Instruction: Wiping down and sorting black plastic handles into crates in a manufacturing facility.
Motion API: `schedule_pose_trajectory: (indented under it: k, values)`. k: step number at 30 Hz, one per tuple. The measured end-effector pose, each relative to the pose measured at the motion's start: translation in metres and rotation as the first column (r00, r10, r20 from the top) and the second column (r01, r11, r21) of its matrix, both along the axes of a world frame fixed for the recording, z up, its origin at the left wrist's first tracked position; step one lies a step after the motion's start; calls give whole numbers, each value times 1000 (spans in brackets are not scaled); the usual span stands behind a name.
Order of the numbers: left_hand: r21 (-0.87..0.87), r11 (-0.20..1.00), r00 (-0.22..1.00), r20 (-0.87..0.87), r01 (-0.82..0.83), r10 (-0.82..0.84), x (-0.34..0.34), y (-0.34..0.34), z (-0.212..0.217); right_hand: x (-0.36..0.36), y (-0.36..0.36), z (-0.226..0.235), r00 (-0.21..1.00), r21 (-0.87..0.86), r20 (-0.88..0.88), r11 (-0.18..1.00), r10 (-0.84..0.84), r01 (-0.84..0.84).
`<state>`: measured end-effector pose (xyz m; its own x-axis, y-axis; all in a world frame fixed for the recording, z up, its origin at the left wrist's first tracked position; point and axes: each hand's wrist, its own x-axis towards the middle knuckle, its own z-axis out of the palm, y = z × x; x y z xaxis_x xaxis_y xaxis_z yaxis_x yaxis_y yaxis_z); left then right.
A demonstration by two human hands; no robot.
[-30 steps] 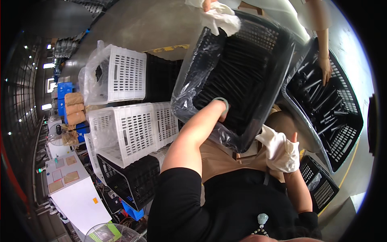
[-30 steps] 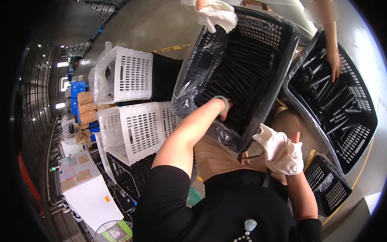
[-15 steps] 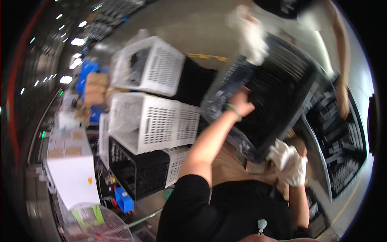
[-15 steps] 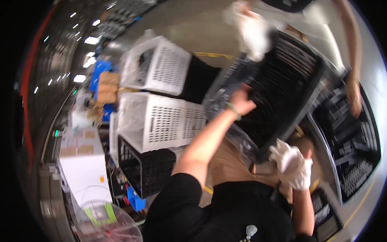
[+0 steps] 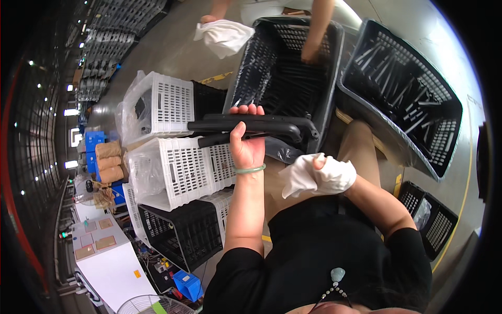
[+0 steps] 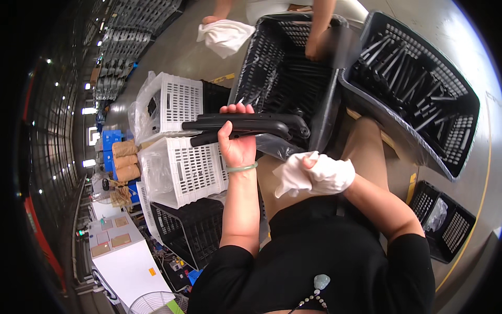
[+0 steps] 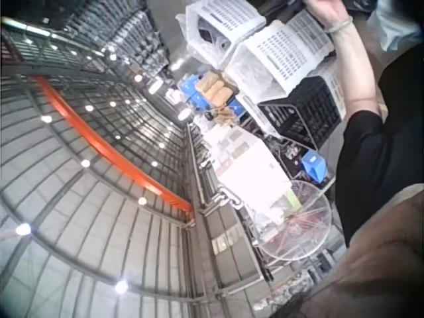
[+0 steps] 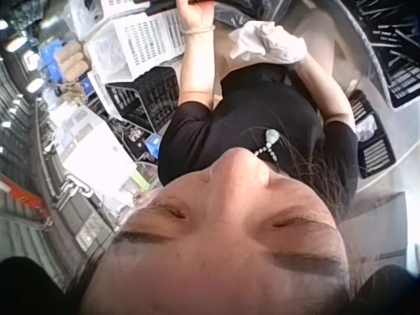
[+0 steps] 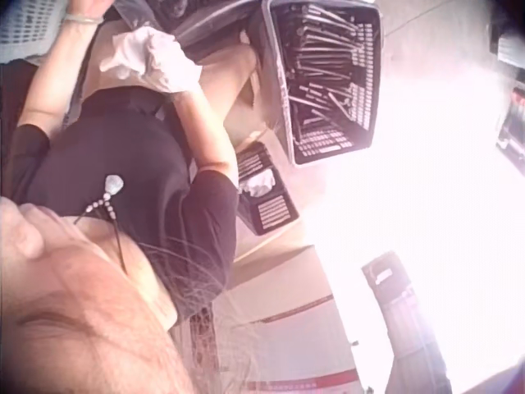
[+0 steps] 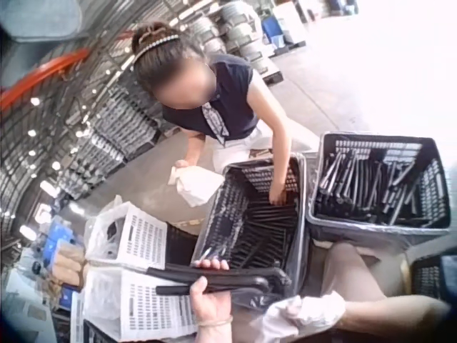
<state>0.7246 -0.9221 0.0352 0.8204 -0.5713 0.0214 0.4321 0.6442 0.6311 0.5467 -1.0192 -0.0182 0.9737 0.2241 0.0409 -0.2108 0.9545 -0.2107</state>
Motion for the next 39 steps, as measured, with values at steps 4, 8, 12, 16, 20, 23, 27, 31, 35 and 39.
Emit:
schedule_pose_trajectory:
  k: [4, 8, 12, 16, 20, 23, 27, 31, 35, 39]
  values:
    - [193, 962, 707, 707, -192, 0, -42, -5, 11, 11, 10, 15, 975, 104, 222, 994, -8, -16]
    - [218, 965, -172, 955, -149, -242, -65, 8, 24, -1, -8, 22, 992, -83, 37, 989, -117, 120]
    - [204, 958, -335, 905, -201, -263, -70, 23, 11, 18, -12, 28, 958, -283, -153, 940, -242, 192]
    - [258, 896, -248, 900, -362, -360, -85, 50, -5, 19, 0, 23, 905, -250, -48, 883, -422, 398]
    - [620, 633, 455, 780, -465, -430, -99, 70, -3, 2, -11, 44, 898, -655, -129, 716, -421, 241]
    - [550, 782, 955, -138, 295, -263, -112, 67, 16, -3, -7, 49, 909, -703, -84, 671, -408, 236]
    - [654, 619, 768, 91, 434, -634, -124, 60, 17, -5, -8, 62, 910, -708, -143, 683, -389, 181]
    - [662, 588, 831, -96, 464, -548, -127, 64, 13, -6, -4, 54, 909, -606, -86, 746, -408, 277]
    - [461, 686, 826, -292, 563, -482, -129, 69, 11, -14, -11, 67, 922, -774, -70, 604, -381, 191]
    - [334, 674, 752, -287, 659, -593, -127, 67, 11, -20, -14, 82, 905, -794, 15, 545, -424, 269]
